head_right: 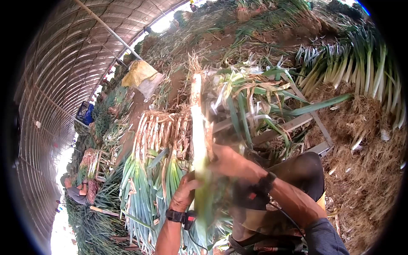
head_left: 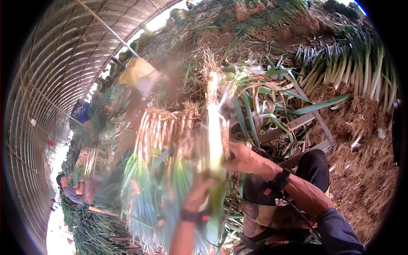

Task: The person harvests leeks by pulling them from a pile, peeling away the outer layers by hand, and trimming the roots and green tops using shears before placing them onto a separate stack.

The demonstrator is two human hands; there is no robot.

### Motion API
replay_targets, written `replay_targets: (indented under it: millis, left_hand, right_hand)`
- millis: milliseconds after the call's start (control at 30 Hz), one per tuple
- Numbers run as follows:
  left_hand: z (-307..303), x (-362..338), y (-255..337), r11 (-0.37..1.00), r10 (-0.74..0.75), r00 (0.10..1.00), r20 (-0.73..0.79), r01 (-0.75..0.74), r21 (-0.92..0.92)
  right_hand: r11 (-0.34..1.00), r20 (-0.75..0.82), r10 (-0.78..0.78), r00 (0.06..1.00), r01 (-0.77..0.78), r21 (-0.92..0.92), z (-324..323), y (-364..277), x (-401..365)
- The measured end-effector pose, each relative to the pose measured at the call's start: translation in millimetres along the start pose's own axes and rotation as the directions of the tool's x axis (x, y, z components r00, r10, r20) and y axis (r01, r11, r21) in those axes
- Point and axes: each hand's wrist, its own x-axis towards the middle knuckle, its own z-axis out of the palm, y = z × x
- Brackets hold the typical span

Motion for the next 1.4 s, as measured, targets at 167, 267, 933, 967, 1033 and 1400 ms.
replay_targets:
  millis: [167,267,933,967,1033,1400]
  left_hand:
    - [-11,8,-16,0.995,0.032,0.997,0.072,-0.039,0.095]
    - [8,5,-4,0.989,0.064,0.995,0.075,-0.074,0.131]
    - [0,-5,-50,0.978,0.158,0.979,-0.127,-0.137,0.157]
    - [0,-5,-51,0.981,0.159,0.979,-0.127,-0.142,0.135]
    - [0,-4,-56,0.967,0.225,0.966,-0.129,-0.205,0.152]
    - [-5,-6,-75,0.853,0.227,0.955,-0.19,-0.101,0.512]
  right_hand:
    - [0.97,-0.019,-0.051,0.999,0.044,-0.241,3,-3,-1]
    - [0.897,-0.033,-0.1,0.994,0.076,-0.436,6,23,4]
    - [0.951,0.201,-0.178,0.963,0.221,-0.217,-13,115,24]
    - [0.914,0.175,-0.268,0.947,0.308,-0.263,-8,119,23]
    - [0.564,0.122,-0.575,0.809,0.5,-0.658,8,87,15]
    - [0.996,0.101,0.014,0.995,-0.005,-0.091,-22,32,19]
